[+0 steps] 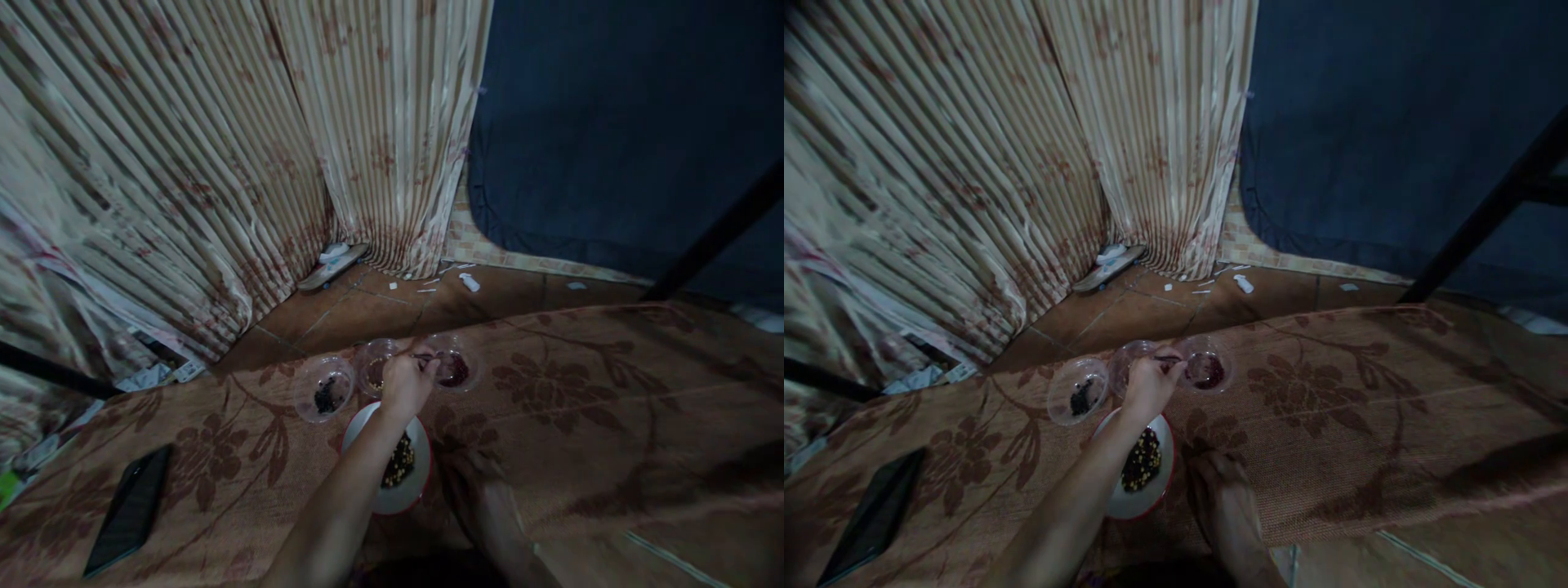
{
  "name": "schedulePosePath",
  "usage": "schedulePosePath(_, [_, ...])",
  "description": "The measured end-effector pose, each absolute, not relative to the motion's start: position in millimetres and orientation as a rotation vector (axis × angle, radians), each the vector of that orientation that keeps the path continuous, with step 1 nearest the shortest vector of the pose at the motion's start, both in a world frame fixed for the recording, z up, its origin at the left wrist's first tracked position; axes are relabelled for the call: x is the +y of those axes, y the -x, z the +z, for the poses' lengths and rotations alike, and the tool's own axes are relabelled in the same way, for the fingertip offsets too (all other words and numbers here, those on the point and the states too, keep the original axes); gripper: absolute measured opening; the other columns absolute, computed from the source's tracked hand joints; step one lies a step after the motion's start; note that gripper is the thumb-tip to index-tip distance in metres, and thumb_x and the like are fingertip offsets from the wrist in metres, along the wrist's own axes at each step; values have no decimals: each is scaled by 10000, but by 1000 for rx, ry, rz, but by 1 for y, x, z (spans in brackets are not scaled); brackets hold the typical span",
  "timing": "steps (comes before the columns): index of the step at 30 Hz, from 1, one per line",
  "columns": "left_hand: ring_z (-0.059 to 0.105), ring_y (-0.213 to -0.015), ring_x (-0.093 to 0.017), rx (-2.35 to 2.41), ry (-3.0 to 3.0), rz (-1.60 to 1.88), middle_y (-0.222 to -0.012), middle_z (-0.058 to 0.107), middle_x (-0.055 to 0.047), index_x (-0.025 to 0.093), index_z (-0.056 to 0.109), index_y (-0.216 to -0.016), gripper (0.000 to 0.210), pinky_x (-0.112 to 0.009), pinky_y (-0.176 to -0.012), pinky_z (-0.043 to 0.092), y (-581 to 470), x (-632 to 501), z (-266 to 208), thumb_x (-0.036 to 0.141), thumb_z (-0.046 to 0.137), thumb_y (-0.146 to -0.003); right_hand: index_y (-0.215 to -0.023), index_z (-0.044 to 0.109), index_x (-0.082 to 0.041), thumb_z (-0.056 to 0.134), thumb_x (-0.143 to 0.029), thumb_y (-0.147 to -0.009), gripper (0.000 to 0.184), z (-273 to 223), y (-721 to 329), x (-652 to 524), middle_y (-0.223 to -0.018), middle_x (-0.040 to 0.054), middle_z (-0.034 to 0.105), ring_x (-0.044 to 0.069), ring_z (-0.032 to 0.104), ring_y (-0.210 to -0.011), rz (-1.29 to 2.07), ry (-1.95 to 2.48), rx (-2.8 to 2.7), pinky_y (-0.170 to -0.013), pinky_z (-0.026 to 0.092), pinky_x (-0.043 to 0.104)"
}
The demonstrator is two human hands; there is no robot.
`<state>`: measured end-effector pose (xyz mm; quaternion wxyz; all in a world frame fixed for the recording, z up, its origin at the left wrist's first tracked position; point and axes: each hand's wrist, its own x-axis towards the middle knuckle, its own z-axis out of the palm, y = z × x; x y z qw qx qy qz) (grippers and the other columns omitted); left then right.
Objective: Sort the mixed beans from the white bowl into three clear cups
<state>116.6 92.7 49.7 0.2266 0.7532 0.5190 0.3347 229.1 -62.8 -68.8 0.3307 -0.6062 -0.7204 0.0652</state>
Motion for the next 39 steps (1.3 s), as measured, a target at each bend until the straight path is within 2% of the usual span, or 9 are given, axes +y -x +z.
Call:
schedulePosePath(6, [684, -752, -146, 1364, -1920, 1024, -849, 745, -9, 211, 721, -816, 107, -225, -700, 512, -59, 61, 51, 260, 633, -854, -951, 716, -249, 457, -257, -956, 258, -68, -229, -65, -932, 54, 714, 177, 647, -786, 190, 1608, -1872, -709, 486, 296])
schedulePosePath(10, [671, -702, -147, 1480, -1751, 1005, -792, 733, -18, 186, 715, -837, 132, -217, -618, 502, -14, 33, 46, 294, 639, -845, -978, 710, -240, 442, -280, -969, 271, -70, -231, -67, -969, 49, 716, 180, 642, -803, 204, 1622, -1892, -729, 481, 301])
schedulePosePath(13, [668, -693, -150, 1560, -1661, 1035, -778, 734, -24, 175, 703, -813, 107, -219, -615, 503, 3, 17, 36, 263, 643, -824, -967, 703, -231, 428, -293, -978, 282, -70, -232, -67, -966, 51, 713, 185, 638, -802, 198, 1621, -1912, -729, 475, 305])
schedulePosePath(20, [669, -682, -146, 1631, -1744, 956, -782, 733, -16, 199, 718, -830, 133, -212, -621, 493, 6, 3, 14, 275, 612, -856, -972, 693, -235, 447, -327, -975, 263, -75, -235, -67, -985, 46, 708, 193, 642, -858, 215, 1624, -1937, -777, 474, 311])
schedulePosePath(29, [648, -646, -130, 1644, -1744, 969, -778, 731, -7, 199, 726, -837, 130, -201, -599, 468, 4, 2, 12, 250, 608, -856, -1003, 684, -235, 449, -331, -980, 255, -81, -237, -68, -1011, 44, 699, 195, 637, -883, 237, 1651, -1955, -803, 468, 317])
schedulePosePath(39, [663, -665, -125, 1636, -1746, 936, -806, 729, -2, 200, 704, -842, 115, -200, -621, 479, 2, 0, 10, 258, 610, -871, -996, 705, -236, 440, -343, -985, 285, -78, -236, -68, -1005, 51, 706, 191, 642, -867, 221, 1654, -1945, -767, 470, 302])
